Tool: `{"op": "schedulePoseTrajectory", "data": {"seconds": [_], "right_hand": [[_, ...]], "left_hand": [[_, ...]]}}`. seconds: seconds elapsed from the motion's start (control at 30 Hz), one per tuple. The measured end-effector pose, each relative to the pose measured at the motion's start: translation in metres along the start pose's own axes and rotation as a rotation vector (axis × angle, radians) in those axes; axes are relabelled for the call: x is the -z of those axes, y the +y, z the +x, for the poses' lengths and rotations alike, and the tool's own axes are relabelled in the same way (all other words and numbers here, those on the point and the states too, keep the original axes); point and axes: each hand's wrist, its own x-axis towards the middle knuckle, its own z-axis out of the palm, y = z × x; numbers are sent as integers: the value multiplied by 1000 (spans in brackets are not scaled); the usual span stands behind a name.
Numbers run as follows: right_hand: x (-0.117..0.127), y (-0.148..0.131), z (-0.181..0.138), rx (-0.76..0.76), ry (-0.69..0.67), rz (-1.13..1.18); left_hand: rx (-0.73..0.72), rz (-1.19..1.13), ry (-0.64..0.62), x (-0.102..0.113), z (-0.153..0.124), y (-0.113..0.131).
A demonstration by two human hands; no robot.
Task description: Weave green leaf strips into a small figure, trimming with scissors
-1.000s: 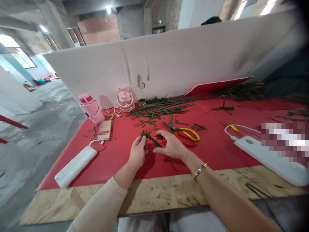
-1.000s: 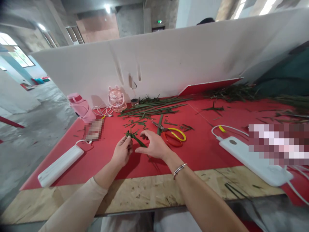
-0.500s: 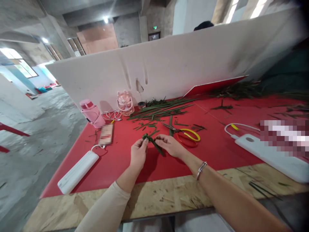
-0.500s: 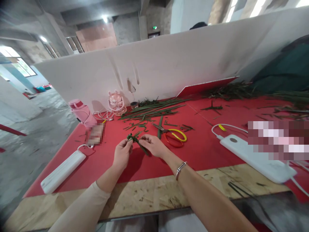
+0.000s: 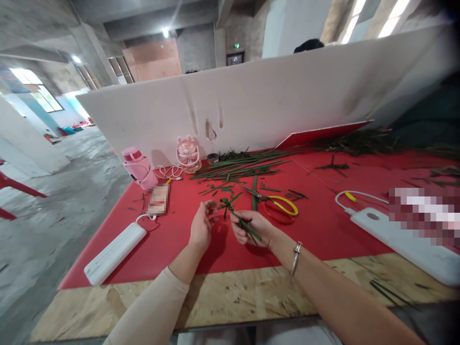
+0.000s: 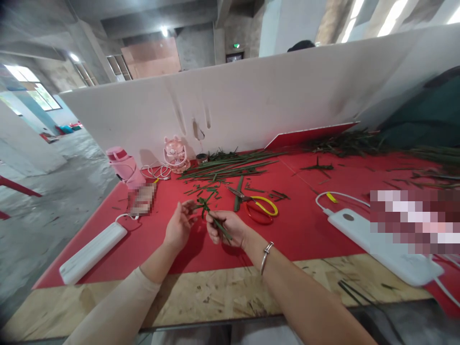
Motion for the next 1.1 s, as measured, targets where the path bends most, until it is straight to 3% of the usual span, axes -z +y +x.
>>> {"op": "schedulePoseTrajectory", "data": {"seconds": [0.13,0.23,0.4,0.5,0.6,0.73,0.87,1.1], "right_hand": [[5,-4,-5,-94,-71,64],[6,-4,-7,-116,-98,83],[10,-2,-5,-148,-49,-13],[10,0,0,-57,104,-210],[9,1,3,131,233,-502],[8,0,3,278,249,-720],[8,-2,1,233,185,-625],[5,4,-1,66,-2,-302]], "left_hand": [[19,44,-168,-1,-4,5],[68,22,-193,-2,-5,6],[289,-170,-251,2,0,7],[339,-197,-296,5,1,8],[343,-174,-299,5,-1,8],[175,-72,-266,6,-1,6],[81,-13,-264,7,1,6],[209,19,-472,9,-6,17]]}}
